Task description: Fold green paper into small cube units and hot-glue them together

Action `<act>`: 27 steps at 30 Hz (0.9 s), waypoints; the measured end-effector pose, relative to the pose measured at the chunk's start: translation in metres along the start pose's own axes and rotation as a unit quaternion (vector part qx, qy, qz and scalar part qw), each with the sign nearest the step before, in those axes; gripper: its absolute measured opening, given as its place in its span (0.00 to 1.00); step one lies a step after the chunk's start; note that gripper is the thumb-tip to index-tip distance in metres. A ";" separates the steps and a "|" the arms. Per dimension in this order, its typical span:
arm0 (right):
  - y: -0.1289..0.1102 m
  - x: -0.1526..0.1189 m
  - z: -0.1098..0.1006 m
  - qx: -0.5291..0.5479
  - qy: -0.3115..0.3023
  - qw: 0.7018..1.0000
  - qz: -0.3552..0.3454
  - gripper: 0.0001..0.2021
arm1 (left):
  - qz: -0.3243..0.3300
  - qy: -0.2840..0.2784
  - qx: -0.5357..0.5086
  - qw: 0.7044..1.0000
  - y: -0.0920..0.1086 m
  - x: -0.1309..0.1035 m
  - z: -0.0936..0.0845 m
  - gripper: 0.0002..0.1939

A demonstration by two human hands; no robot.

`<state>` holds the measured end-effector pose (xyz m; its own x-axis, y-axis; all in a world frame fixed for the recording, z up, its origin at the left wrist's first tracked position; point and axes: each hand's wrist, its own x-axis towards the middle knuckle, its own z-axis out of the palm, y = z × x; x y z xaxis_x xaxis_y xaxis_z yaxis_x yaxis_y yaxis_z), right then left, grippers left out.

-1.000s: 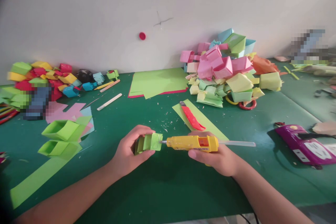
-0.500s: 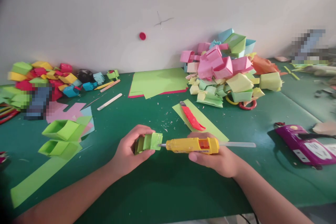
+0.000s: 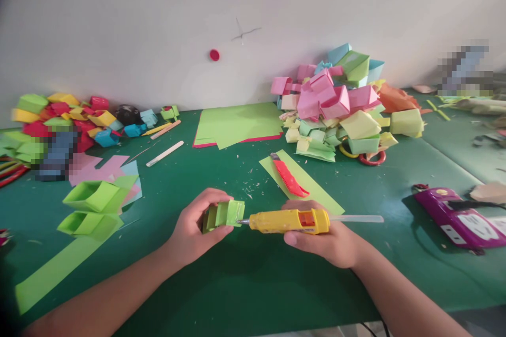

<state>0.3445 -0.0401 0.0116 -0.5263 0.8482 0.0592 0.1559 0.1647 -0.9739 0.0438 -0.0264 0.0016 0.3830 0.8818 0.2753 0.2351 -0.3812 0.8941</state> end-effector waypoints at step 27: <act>0.004 -0.001 -0.002 -0.028 0.017 0.998 -0.045 0.12 | -0.006 -0.003 0.003 1.000 0.002 -0.001 0.000 0.17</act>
<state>0.3473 -0.0390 0.0082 -0.5118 0.8450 0.1550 0.1558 0.2687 -0.9505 0.0434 -0.0278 0.0030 0.3852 0.8849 0.2617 0.2462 -0.3719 0.8950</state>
